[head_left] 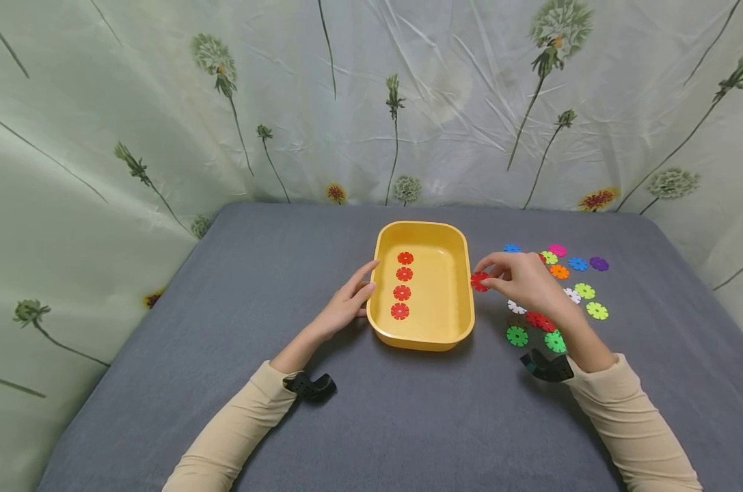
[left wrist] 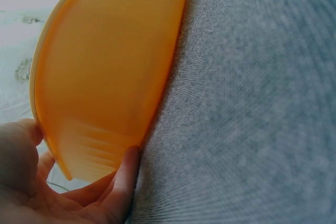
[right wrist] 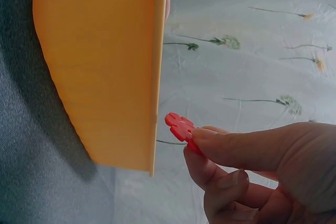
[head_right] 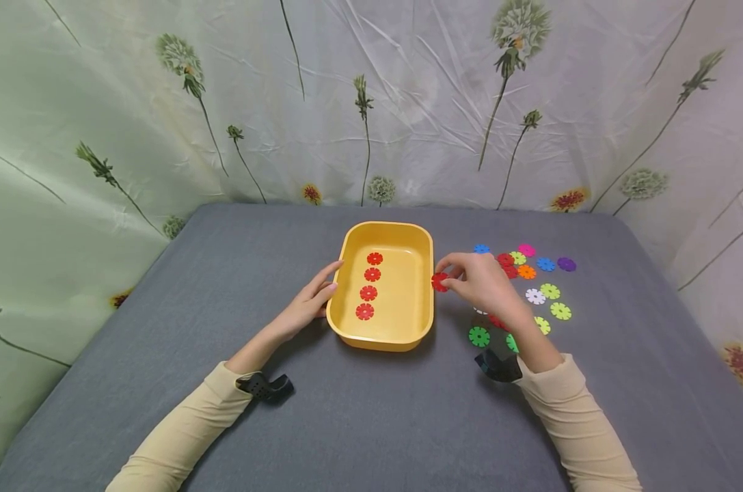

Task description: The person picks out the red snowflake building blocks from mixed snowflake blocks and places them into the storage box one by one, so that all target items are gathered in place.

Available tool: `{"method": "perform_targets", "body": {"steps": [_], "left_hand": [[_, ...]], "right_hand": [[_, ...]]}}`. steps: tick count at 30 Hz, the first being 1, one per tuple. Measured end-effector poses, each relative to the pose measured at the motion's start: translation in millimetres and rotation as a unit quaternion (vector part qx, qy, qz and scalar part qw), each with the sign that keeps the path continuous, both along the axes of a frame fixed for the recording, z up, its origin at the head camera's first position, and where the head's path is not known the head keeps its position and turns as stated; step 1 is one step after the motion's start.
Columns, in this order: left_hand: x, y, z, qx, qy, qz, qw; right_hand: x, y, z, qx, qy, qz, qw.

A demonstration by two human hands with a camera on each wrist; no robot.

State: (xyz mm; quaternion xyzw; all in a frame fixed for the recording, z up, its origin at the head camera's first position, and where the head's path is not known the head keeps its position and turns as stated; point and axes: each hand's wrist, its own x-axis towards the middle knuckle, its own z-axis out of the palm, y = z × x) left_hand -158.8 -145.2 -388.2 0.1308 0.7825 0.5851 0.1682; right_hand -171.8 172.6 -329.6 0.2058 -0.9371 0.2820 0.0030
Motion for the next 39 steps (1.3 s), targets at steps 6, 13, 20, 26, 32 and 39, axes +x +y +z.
{"method": "perform_targets", "body": {"steps": [6, 13, 20, 26, 32, 39], "left_hand": [[2.3, 0.1, 2.5, 0.003, -0.002, 0.002, 1.0], [0.6, -0.8, 0.9, -0.001, -0.003, 0.001, 1.0], [0.2, -1.0, 0.8, 0.015, -0.006, -0.005, 0.9999], [0.3, -1.2, 0.9, 0.011, -0.007, -0.002, 0.9999], [0.6, -1.5, 1.1, 0.001, -0.005, -0.001, 1.0], [-8.6, -2.6, -18.4, 0.003, 0.008, 0.004, 1.0]], "right_hand": [[-0.3, -6.1, -1.7, -0.01, 0.008, 0.005, 0.9999], [-0.1, -16.1, -2.4, -0.03, 0.008, 0.018, 0.9994], [1.4, -25.6, -4.3, -0.037, 0.012, 0.027, 0.9989], [0.7, -33.0, -5.7, -0.023, -0.002, 0.03, 0.9993], [-1.4, -40.1, -7.9, -0.013, -0.005, 0.04, 0.9991], [-1.4, -47.9, -8.0, -0.002, 0.001, 0.048, 0.9988]]}}
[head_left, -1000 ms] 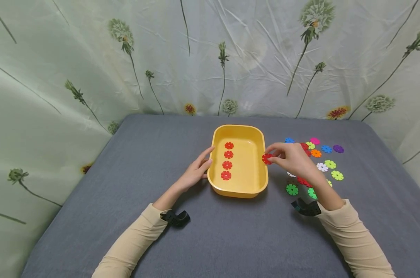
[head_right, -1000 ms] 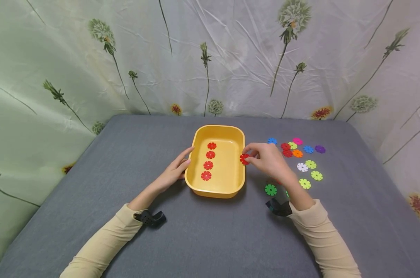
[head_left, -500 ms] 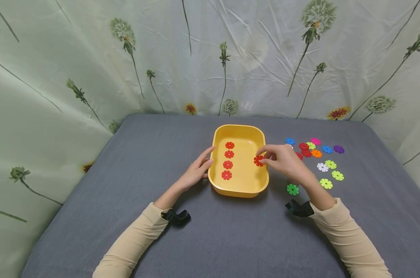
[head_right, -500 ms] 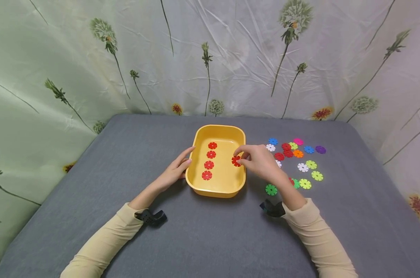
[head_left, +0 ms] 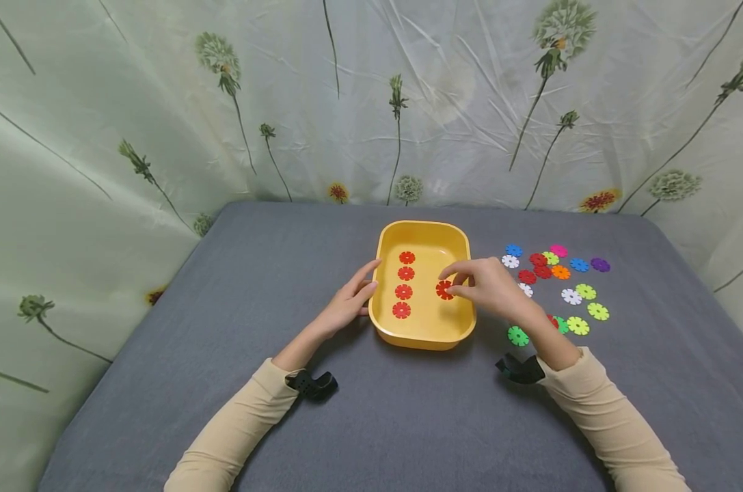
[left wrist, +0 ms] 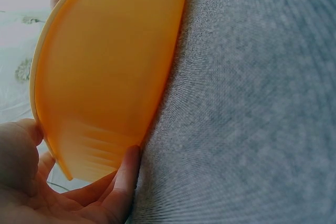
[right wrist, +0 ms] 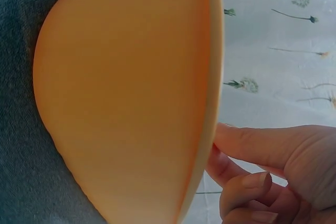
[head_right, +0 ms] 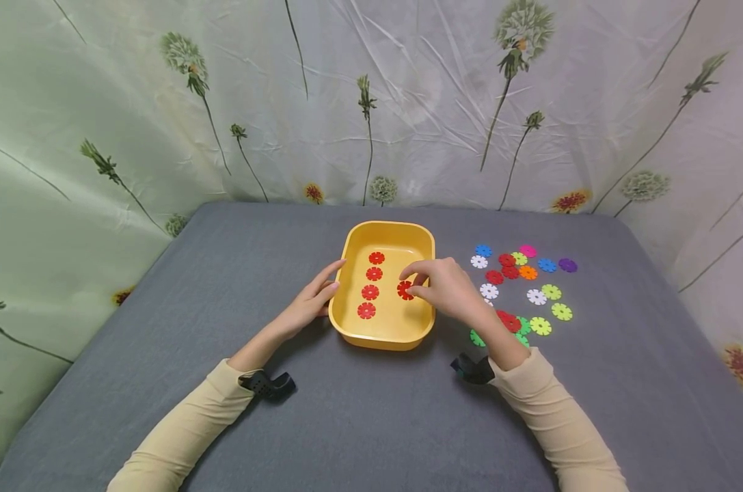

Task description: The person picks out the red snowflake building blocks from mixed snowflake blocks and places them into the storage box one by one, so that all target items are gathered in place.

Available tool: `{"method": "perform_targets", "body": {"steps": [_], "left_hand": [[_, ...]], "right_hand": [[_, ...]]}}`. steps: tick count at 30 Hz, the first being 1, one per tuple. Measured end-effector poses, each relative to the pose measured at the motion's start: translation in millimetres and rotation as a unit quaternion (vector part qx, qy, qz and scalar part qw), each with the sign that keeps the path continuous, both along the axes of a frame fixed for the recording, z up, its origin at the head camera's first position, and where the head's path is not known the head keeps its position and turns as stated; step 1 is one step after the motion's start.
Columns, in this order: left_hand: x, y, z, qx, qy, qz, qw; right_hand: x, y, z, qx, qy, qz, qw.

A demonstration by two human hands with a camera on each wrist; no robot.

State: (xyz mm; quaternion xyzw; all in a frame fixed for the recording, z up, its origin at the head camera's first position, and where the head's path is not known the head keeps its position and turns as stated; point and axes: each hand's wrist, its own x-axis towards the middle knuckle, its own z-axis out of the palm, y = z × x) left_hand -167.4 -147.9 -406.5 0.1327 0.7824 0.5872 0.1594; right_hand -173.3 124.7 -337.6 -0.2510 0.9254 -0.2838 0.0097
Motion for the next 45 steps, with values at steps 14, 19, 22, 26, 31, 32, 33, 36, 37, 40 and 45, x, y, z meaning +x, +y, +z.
{"method": "perform_targets", "body": {"steps": [14, 19, 22, 26, 31, 32, 33, 36, 37, 40, 45], "left_hand": [[-1.9, -0.5, -1.7, -0.004, -0.008, 0.003, 1.0], [-3.9, -0.4, -6.4, -0.007, -0.003, 0.009, 0.9999], [-4.4, -0.3, -6.4, -0.005, -0.003, 0.007, 1.0], [-3.6, -0.7, -2.9, -0.003, -0.005, 0.003, 1.0], [5.2, 1.3, 14.5, -0.007, -0.01, -0.003, 0.9999], [7.1, 1.7, 17.7, -0.009, -0.01, -0.003, 0.9999], [8.9, 2.3, 20.5, -0.01, -0.009, -0.003, 0.9999], [10.2, 2.6, 23.0, -0.012, -0.01, -0.002, 0.9999], [10.5, 2.8, 23.4, -0.012, -0.009, -0.001, 0.9999], [8.4, 2.4, 19.9, -0.014, -0.01, -0.002, 0.9998], [-1.2, 0.1, 2.2, -0.009, -0.009, 0.0, 0.9999]], "right_hand": [[0.5, -19.4, -3.7, 0.01, -0.013, 0.042, 0.999], [0.3, -25.5, -5.8, 0.026, -0.019, 0.056, 0.9979], [0.0, -28.4, -6.9, 0.032, -0.016, 0.059, 0.9976], [-1.0, -32.1, -9.5, 0.033, -0.013, 0.07, 0.9969], [-0.9, -37.2, -14.1, 0.043, -0.006, 0.095, 0.9946], [-0.7, -38.3, -14.9, 0.047, -0.003, 0.099, 0.9939], [-0.5, -39.6, -15.7, 0.051, 0.0, 0.104, 0.9933], [0.5, -43.5, -17.4, 0.062, -0.005, 0.11, 0.992], [0.9, -44.8, -17.8, 0.065, -0.009, 0.111, 0.9916], [2.3, -48.3, -19.6, 0.074, -0.023, 0.11, 0.9909], [4.0, -53.2, -24.0, 0.085, -0.025, 0.105, 0.9905]]}}
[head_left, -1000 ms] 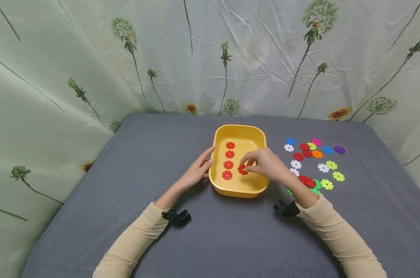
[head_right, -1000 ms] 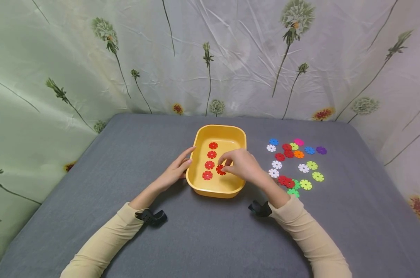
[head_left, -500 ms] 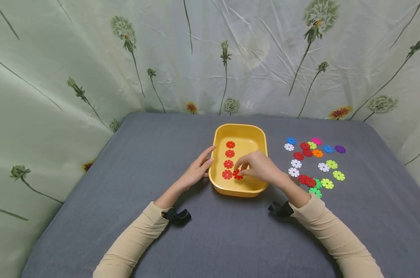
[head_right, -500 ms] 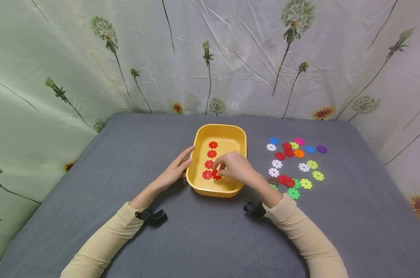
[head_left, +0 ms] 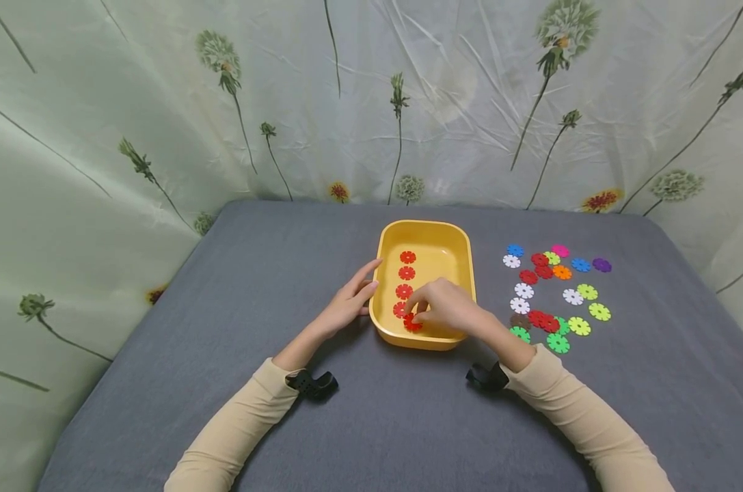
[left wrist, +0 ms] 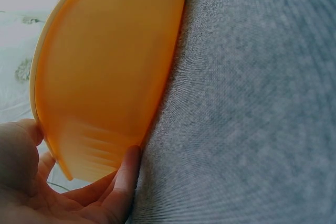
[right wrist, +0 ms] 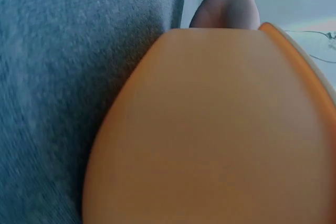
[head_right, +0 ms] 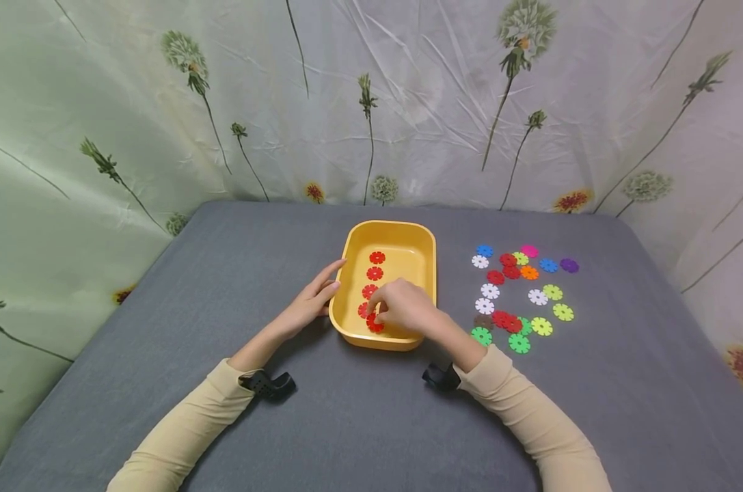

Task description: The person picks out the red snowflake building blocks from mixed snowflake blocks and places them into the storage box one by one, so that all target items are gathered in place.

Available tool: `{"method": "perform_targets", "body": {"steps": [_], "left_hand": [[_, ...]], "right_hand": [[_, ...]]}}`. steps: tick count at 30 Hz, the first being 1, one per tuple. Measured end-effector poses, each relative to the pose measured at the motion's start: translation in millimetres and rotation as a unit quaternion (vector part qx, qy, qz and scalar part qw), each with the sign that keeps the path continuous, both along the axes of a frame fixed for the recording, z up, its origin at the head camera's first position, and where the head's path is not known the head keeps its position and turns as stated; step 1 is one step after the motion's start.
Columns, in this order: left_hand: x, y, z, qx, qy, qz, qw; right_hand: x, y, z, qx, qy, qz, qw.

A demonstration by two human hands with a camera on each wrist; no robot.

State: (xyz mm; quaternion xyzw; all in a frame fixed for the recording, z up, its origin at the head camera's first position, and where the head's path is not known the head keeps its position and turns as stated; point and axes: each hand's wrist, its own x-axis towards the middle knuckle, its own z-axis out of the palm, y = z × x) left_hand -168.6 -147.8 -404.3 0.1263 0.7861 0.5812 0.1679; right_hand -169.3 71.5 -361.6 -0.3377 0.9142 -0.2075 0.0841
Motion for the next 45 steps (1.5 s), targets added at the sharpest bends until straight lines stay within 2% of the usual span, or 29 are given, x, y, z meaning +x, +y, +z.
{"method": "perform_targets", "body": {"steps": [4, 14, 19, 21, 26, 28, 38, 45], "left_hand": [[-3.4, -0.7, -8.0, 0.003, 0.005, 0.005, 1.0], [-3.0, -0.7, -7.9, 0.007, 0.006, 0.005, 0.9999], [6.1, 1.5, 11.2, 0.003, 0.001, 0.0, 1.0], [6.3, 1.4, 12.7, 0.002, 0.0, 0.001, 1.0], [-3.9, -1.2, -5.8, 0.007, -0.001, 0.002, 1.0], [-4.2, -1.1, -7.5, 0.008, 0.002, 0.003, 1.0], [-1.8, 1.1, -6.7, 0.004, 0.017, 0.01, 0.9998], [-1.1, 1.2, -6.9, -0.006, 0.017, 0.017, 0.9997]], "right_hand": [[1.8, -4.2, -2.5, 0.007, -0.001, 0.003, 1.0], [5.8, -12.1, -8.3, 0.022, 0.008, -0.008, 0.9997], [5.2, -14.2, -10.8, 0.023, 0.016, -0.009, 0.9996], [5.2, -14.7, -11.2, 0.02, 0.018, -0.01, 0.9996], [5.6, -15.0, -12.0, 0.012, 0.022, -0.009, 0.9996], [5.6, -15.0, -12.4, 0.012, 0.022, -0.008, 0.9997], [5.0, -13.1, -12.1, -0.004, 0.04, 0.013, 0.9991], [4.8, -12.1, -9.6, 0.029, 0.028, 0.041, 0.9983]]}}
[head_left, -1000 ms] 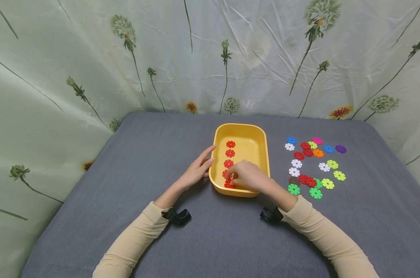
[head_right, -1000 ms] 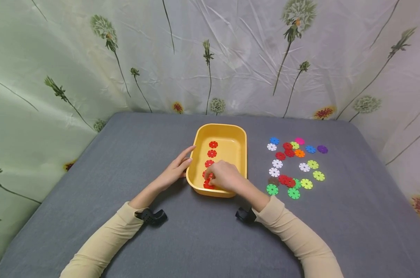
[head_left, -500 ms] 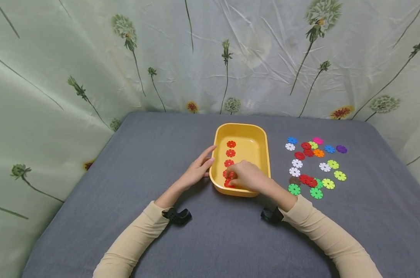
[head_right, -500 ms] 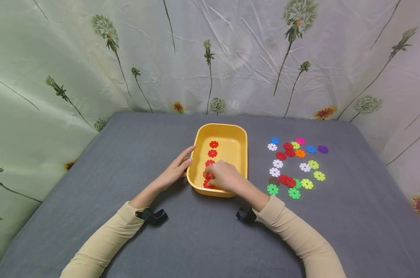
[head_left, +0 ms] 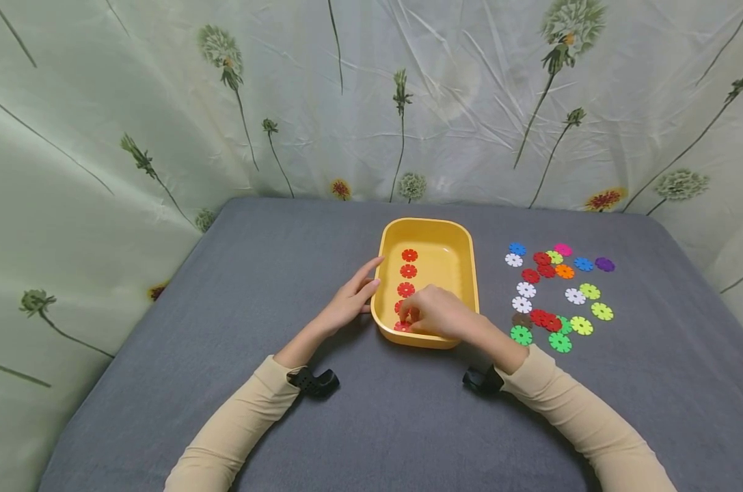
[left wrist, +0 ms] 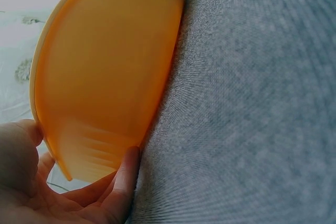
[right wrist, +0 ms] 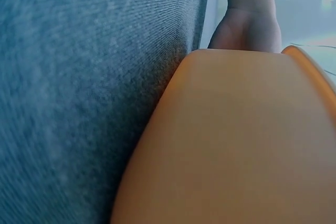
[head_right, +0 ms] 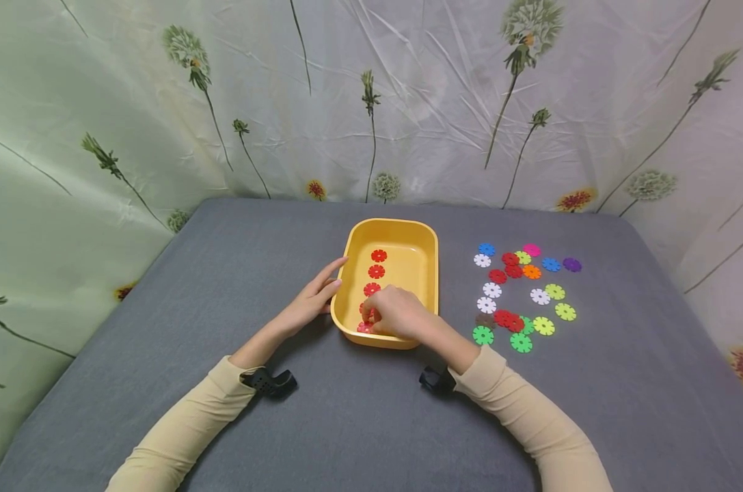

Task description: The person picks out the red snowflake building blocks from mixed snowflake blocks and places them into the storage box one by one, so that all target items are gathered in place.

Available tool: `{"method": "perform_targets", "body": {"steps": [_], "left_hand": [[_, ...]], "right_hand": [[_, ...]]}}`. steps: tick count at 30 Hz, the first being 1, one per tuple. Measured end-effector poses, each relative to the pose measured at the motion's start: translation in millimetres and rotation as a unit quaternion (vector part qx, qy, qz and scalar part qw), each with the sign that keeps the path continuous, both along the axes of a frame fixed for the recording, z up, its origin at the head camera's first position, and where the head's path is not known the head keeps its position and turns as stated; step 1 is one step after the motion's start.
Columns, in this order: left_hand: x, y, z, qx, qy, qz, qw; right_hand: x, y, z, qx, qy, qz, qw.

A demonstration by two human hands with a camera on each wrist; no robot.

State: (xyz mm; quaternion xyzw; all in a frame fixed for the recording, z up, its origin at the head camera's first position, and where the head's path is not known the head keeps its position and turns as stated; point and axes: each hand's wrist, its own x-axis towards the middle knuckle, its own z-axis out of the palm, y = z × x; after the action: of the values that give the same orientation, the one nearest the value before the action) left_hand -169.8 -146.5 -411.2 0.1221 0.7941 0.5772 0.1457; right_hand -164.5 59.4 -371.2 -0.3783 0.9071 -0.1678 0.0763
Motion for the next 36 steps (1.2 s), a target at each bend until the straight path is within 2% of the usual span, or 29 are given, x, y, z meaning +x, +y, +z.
{"method": "perform_targets", "body": {"steps": [10, 18, 26, 36], "left_hand": [[-1.2, -1.1, 2.3, -0.002, -0.014, -0.009, 0.9999], [12.3, 2.0, 27.9, -0.006, -0.017, -0.016, 0.9997], [12.9, 2.2, 29.4, 0.002, -0.02, -0.014, 0.9997], [12.4, 1.6, 27.6, -0.007, -0.017, -0.013, 0.9998]], "right_hand": [[-1.3, -3.1, -0.8, 0.01, -0.003, 0.01, 0.9999], [-1.7, -4.5, -1.1, 0.002, 0.003, 0.017, 0.9998], [-1.7, -3.6, 0.5, -0.002, -0.002, 0.004, 1.0], [1.5, 9.1, 12.0, -0.047, 0.011, -0.015, 0.9987]]}}
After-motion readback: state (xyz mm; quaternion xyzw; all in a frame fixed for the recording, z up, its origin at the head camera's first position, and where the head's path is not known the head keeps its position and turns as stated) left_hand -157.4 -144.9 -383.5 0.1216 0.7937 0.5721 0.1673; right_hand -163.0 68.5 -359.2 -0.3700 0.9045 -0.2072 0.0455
